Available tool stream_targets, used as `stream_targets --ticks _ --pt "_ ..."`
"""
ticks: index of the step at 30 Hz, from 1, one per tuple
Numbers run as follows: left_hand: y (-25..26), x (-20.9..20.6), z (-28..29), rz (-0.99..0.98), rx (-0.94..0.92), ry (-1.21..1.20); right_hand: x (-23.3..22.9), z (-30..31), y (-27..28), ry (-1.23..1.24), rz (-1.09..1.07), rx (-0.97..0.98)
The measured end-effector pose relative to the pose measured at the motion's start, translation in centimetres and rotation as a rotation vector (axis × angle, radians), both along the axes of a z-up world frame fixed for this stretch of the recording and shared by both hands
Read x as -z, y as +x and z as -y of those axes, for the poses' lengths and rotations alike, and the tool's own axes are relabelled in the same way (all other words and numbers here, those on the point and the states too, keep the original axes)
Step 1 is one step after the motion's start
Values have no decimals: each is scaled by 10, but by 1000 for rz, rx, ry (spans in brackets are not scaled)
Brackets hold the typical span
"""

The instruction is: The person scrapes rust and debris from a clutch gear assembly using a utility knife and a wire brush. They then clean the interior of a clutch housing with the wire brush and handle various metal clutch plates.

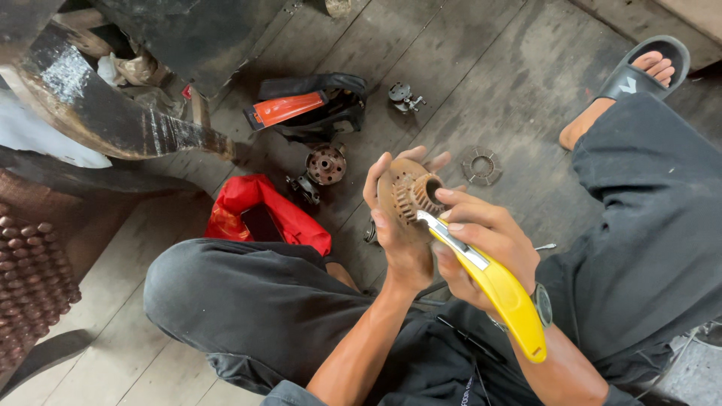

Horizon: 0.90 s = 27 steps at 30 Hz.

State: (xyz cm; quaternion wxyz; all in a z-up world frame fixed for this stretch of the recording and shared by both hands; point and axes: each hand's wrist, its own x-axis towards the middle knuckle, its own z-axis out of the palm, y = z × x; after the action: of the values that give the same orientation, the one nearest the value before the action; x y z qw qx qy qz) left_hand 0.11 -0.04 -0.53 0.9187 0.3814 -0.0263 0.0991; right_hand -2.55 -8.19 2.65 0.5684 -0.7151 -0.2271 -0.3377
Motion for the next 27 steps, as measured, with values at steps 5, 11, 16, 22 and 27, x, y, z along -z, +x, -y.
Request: stream_targets --ticks 5,11,16,22,27 --pt "2 6 -4 23 5 -31 1 -5 2 7 4 12" --pt "7 10 -7 -50 192 -328 1 12 0 50 -26 35" --pt "9 0 -32 -255 514 -532 -8 20 0 92 -82 237" --pt "9 6 -37 -137 474 -372 -10 32 -4 -5 -127 238" --pt "9 13 -39 70 456 -322 -10 37 -5 1 -138 214"
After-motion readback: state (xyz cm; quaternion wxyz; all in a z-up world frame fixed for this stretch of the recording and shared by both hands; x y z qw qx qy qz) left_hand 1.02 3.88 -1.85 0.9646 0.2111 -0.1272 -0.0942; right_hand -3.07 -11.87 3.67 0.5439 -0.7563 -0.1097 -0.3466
